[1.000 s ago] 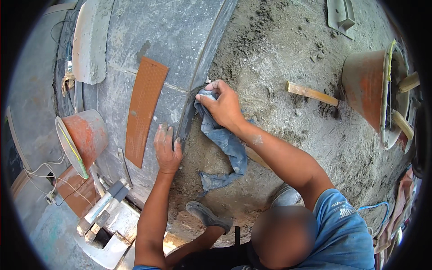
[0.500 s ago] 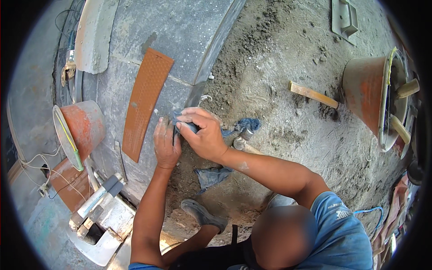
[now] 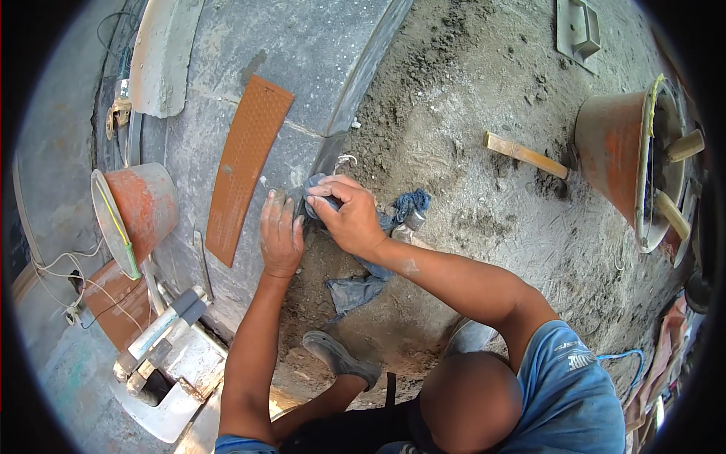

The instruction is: The person places small stone pieces into the gaps between tiles on a curved surface, then uses a hammer to tap them into place. The person also wipes the area with a cloth and adjusts the position of the stones.

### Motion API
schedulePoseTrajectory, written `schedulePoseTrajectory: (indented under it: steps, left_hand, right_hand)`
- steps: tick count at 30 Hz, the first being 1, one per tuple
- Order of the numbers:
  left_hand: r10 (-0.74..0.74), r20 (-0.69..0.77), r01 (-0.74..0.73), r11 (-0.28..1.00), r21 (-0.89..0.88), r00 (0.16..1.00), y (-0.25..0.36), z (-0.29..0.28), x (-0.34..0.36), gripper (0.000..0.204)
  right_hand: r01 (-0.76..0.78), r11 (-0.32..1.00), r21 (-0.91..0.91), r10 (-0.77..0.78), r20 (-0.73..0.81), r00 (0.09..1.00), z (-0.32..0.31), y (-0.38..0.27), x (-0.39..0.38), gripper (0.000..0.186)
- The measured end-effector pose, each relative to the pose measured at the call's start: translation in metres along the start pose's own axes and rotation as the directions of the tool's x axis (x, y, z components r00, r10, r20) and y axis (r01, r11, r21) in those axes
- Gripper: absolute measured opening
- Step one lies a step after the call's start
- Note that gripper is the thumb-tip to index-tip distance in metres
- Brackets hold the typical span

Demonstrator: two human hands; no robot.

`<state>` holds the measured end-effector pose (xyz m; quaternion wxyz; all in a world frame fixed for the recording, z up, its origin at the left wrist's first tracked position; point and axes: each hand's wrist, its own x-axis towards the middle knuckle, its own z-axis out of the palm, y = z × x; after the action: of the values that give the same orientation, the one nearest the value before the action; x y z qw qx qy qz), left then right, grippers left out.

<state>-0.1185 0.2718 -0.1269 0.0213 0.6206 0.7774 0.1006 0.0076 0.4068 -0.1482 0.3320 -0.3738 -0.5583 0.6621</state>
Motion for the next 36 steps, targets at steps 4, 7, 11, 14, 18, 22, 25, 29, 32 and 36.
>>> schedulePoseTrajectory:
  steps: [4,7,11,14,18,22,25,29,32,36]
  left_hand:
    - [-0.002,-0.023,0.003,1.000,0.022,1.000,0.000,-0.011,0.004,0.038]
    - [0.002,-0.032,-0.002,1.000,0.002,0.999,0.001,-0.007,0.004,0.038]
    - [-0.006,-0.037,0.005,1.000,-0.023,0.999,-0.002,-0.004,0.002,0.039]
    - [0.011,-0.038,-0.011,1.000,-0.020,0.999,-0.003,-0.006,0.000,0.041]
    - [-0.012,-0.043,0.010,0.999,-0.044,0.999,0.001,-0.007,0.002,0.043]
    - [-0.015,0.002,0.015,0.999,-0.034,1.000,-0.003,-0.013,0.001,0.045]
    - [-0.019,0.098,0.024,0.999,-0.045,0.995,0.004,-0.018,0.005,0.051]
    - [-0.008,0.144,0.003,0.999,0.032,0.990,-0.005,-0.023,-0.011,0.056]
    - [-0.045,0.141,0.043,0.999,0.020,0.989,-0.007,-0.021,-0.017,0.057]
    - [-0.039,0.124,0.041,0.999,-0.007,0.991,-0.009,-0.017,-0.018,0.055]
  right_hand:
    - [-0.091,0.995,0.031,0.095,-0.176,0.980,0.001,-0.010,0.015,0.014]
    - [-0.103,0.994,0.029,0.106,-0.157,0.982,0.017,-0.010,0.008,0.014]
    - [-0.073,0.997,-0.001,0.072,0.085,0.994,0.017,-0.010,-0.013,0.014]
    - [-0.105,0.994,0.025,0.103,0.077,0.992,0.012,-0.010,-0.016,0.013]
    - [-0.211,0.978,0.012,0.210,-0.141,0.967,-0.009,-0.003,0.008,0.015]
    - [-0.404,0.910,0.099,0.415,-0.255,0.873,-0.017,0.015,0.034,0.016]
    - [-0.375,0.923,0.085,0.382,-0.308,0.871,-0.020,0.033,0.052,0.017]
    - [-0.418,0.907,0.041,0.410,-0.307,0.859,-0.008,0.028,0.065,0.019]
    - [-0.472,0.879,0.065,0.469,-0.290,0.834,-0.001,0.024,0.069,0.022]
    - [-0.453,0.875,0.170,0.484,-0.288,0.826,0.003,0.027,0.070,0.022]
